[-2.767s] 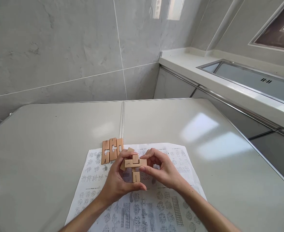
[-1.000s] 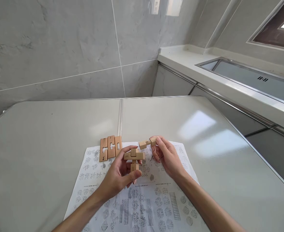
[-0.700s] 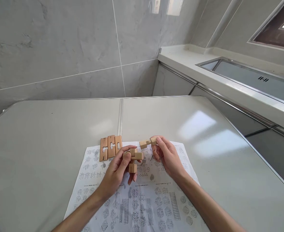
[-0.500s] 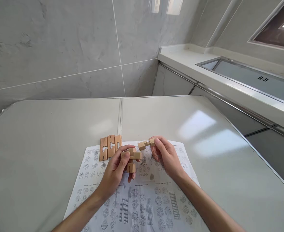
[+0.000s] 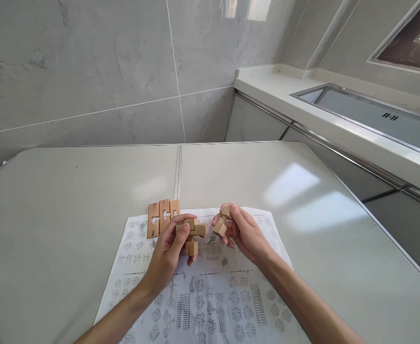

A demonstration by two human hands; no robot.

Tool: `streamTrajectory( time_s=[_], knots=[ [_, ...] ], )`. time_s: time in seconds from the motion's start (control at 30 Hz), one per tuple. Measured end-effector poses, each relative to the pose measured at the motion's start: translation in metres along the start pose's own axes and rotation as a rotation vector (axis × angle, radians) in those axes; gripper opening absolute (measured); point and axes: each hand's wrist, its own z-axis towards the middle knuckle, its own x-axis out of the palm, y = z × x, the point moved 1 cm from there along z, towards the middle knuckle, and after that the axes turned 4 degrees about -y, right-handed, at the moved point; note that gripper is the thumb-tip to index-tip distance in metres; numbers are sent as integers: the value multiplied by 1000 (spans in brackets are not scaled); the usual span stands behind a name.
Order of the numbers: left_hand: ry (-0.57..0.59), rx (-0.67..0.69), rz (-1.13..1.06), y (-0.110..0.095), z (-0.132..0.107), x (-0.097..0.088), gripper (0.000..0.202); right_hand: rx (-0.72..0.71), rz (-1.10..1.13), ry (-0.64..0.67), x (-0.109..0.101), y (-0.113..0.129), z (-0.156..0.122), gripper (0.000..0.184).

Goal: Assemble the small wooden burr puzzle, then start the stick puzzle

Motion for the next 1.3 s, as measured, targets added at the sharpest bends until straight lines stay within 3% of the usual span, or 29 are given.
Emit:
streamTrajectory(
  time_s=[0.17, 0.33, 0.47, 0.6, 0.83, 1.03, 1.3],
  knots=[
    [-43, 7, 25, -1, -2, 1, 45, 75, 17, 31, -1, 2, -2, 40],
    [-76, 23, 13, -1, -1, -1, 44, 146, 83, 147, 0, 5, -5, 37],
    [-73, 44, -3, -1, 0, -2, 42, 197, 70, 139, 0, 6, -6, 34],
    [-92, 64, 10, -2, 0, -2, 39, 175, 135, 130, -4, 8, -5, 30],
    [-140, 81, 9, -4, 0, -3, 41, 85, 57, 215, -13, 13, -4, 65],
    [-160, 71, -19, -1, 2, -2, 43, 51, -14, 269, -18, 9, -1, 57],
    [-146, 90, 2, -3, 1, 0, 42, 16, -241, 236, -12, 7, -3, 50]
  ],
)
